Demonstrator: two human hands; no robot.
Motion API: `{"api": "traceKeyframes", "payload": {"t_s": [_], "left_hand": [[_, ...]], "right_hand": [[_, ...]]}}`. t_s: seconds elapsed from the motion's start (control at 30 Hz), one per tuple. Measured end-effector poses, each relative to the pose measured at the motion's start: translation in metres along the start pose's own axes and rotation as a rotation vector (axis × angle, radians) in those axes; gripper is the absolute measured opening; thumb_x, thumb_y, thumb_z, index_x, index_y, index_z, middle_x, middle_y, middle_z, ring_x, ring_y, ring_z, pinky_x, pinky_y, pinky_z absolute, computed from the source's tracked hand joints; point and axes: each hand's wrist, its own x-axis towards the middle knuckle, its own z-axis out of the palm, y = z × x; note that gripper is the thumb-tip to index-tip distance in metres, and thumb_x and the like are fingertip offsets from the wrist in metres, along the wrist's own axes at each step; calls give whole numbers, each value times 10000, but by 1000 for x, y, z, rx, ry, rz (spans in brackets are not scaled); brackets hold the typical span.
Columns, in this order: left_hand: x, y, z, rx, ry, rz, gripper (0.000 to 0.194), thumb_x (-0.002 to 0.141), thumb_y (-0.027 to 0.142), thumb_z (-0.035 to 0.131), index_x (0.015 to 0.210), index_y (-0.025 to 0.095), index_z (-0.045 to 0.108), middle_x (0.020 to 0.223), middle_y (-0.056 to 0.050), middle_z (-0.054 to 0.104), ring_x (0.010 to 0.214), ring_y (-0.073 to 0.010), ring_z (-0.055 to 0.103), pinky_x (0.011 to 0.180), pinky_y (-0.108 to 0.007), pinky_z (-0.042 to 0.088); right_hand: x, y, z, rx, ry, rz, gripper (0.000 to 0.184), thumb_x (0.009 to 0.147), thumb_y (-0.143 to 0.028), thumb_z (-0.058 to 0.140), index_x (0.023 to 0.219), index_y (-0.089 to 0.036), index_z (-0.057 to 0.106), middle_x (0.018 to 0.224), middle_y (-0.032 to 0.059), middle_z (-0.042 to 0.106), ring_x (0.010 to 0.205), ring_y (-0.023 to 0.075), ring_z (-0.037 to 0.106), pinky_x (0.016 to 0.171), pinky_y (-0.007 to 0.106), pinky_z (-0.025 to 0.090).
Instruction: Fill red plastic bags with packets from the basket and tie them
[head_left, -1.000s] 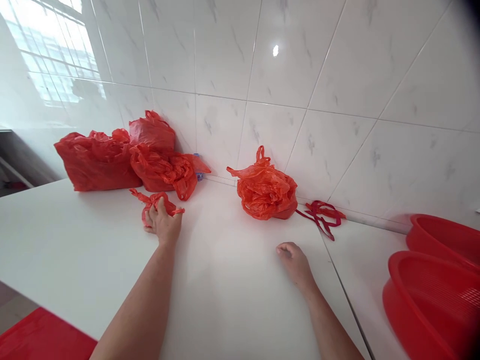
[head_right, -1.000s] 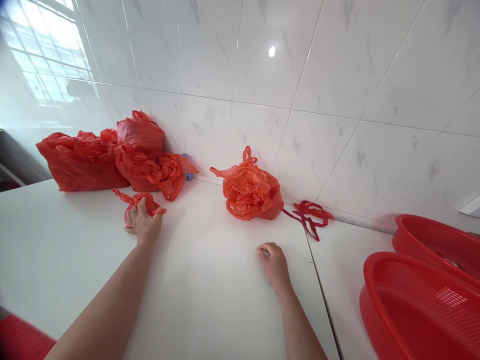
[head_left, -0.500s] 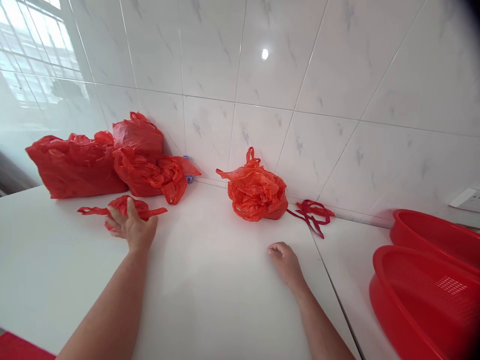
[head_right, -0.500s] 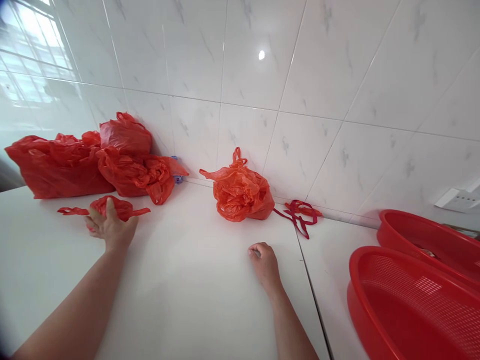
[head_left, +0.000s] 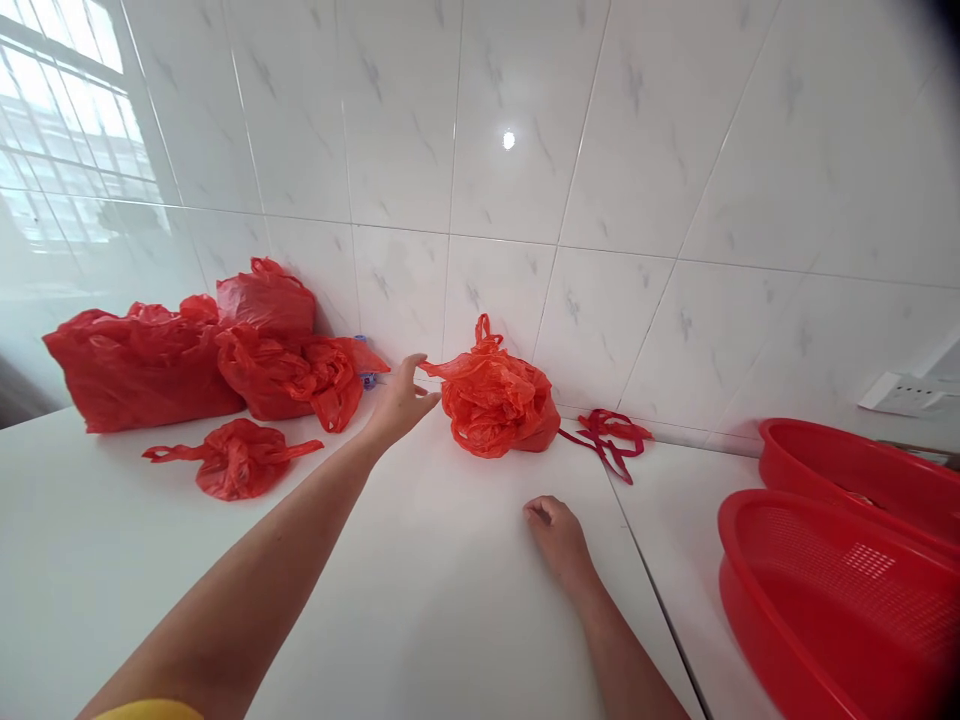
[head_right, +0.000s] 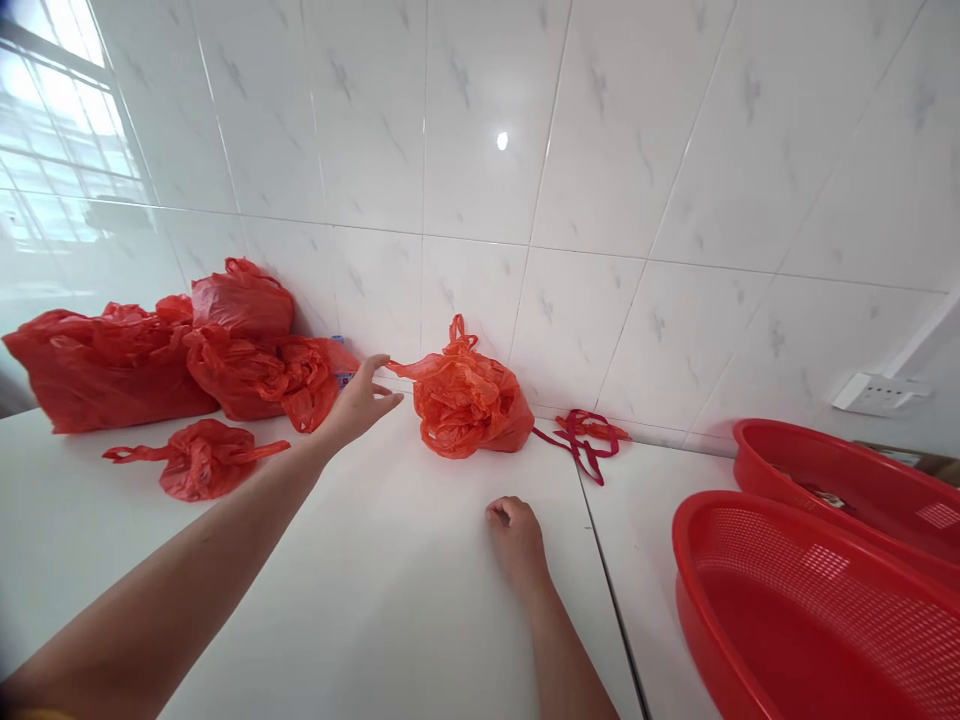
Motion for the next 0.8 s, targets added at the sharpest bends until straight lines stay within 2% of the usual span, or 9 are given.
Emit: {"api": "traceKeyframes", "payload": {"t_s": [0.1,0.17,0.23,0.33,0.4,0.47,0.53,0.67,0.8], "left_hand": [[21,25,16,-60,15,-16,827,728,237,623,1432,284,189,1441,-135,346,929,-207,606,739,-326,490],[30,35,26,-24,20,-33,883,689,173,631,1442,281,184,1447,-146,336,1013,-249,576,742,-325,474],[36,39,35,-4,-15,-74,869,650,139,629,1422,266,251,1380,-150,426,972,-252,586,680,-302,465],[39,40,46,-19,-60,-115,674,630,151,622,1281,218,457,1049,-98,637,761,-197,601,577,-262,435],[39,43,50,-24,-18,-111,409,666,172,579,1075,196,581,856,-48,647,697,-171,576,572,-253,424],[39,50,50,-26,66,-98,217,719,175,502,916,190,593,838,-35,623,733,-163,558,610,-256,425],[36,60,46,-43,189,-56,171,748,161,446,873,190,559,885,-34,602,789,-159,543,661,-261,430],[11,76,30,-96,412,185,151,720,101,454,822,197,511,885,-20,583,827,-151,543,731,-271,447],[-49,66,25,-32,302,392,223,695,51,475,843,213,515,1005,-51,590,1007,-196,558,776,-303,475]], "right_hand": [[-1,-2,-2,21,-10,15,186,779,-345,466,766,-240,619,891,26,649,877,215,572,788,354,441],[-2,-3,-4,40,-15,15,178,774,-343,468,752,-246,615,885,22,651,873,213,574,770,348,445],[-2,-3,-5,54,-8,5,170,770,-335,468,742,-250,613,868,17,654,860,211,577,756,342,448],[-1,-1,-4,59,12,-8,171,771,-328,464,739,-252,613,851,15,657,845,206,579,757,339,450],[0,1,-3,56,26,-12,181,775,-331,459,748,-253,620,852,17,660,833,204,583,756,336,451],[1,3,-2,46,36,-13,188,775,-334,458,753,-252,625,847,19,662,824,204,586,753,333,449],[1,3,-2,47,34,-10,190,777,-337,457,758,-251,626,847,18,663,828,203,586,754,331,446],[0,0,-3,85,22,25,187,771,-345,463,758,-249,623,862,16,662,836,202,585,745,325,445],[-1,-1,-2,138,27,20,188,763,-365,479,694,-232,593,796,13,646,778,197,570,687,304,431]]}}
